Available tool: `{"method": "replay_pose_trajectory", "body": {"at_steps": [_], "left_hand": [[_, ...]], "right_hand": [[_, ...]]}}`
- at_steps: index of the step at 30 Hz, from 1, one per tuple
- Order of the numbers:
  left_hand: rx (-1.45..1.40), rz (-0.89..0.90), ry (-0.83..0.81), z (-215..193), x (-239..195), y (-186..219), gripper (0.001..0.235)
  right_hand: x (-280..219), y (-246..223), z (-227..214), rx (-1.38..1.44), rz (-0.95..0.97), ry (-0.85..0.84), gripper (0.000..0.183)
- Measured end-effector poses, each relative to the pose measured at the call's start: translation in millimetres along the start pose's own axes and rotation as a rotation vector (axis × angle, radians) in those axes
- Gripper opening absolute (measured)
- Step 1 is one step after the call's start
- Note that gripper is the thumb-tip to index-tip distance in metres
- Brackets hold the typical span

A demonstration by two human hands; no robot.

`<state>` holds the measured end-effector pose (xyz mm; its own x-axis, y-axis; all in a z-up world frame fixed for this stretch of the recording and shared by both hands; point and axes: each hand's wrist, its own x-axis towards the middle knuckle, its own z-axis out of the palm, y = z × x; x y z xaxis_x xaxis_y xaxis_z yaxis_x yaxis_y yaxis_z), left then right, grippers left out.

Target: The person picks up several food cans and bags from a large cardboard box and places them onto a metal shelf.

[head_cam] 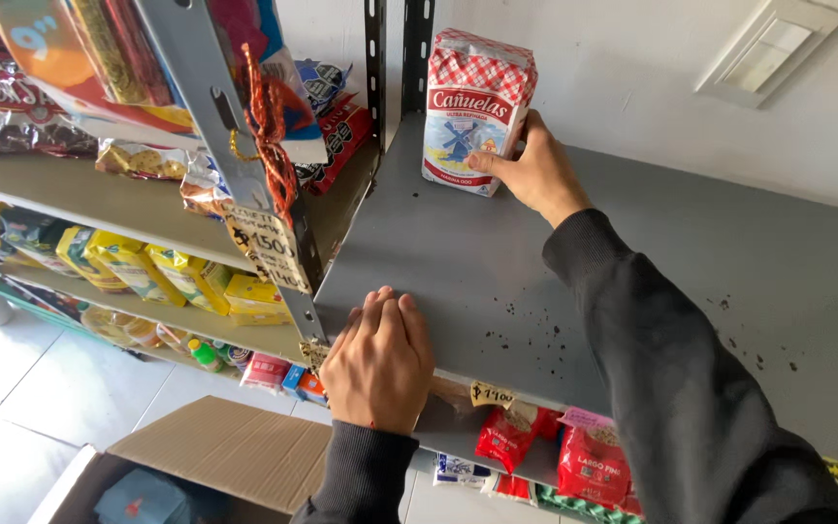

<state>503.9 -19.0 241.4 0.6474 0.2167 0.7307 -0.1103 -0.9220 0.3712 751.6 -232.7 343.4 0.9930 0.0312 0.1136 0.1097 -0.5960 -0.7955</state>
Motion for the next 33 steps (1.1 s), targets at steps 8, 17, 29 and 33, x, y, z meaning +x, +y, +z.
{"method": "replay_pose_trajectory", "body": {"at_steps": [8,17,29,33], "left_hand": [[0.026,0.015,0.052,1.6,0.1,0.9,0.035],[0.017,0.009,0.061,0.2,0.8,2.4,0.032],[0.022,0.008,0.087,0.2,6.5,1.8,0.03],[0.043,-0.024,-0.027,-2.5,10.1,2.1,0.036]], "right_hand": [[61.5,12.9,6.3,-0.044,-0.044,0.024,0.072],[88.4,3.0,11.8,-0.047,0.0,0.022,0.076],[51.8,-20.3,6.4,-0.191,0.201,-0.074,0.126],[-52.3,-33.6,-15.9,-0.079,0.282,-0.252,0.147]]}}
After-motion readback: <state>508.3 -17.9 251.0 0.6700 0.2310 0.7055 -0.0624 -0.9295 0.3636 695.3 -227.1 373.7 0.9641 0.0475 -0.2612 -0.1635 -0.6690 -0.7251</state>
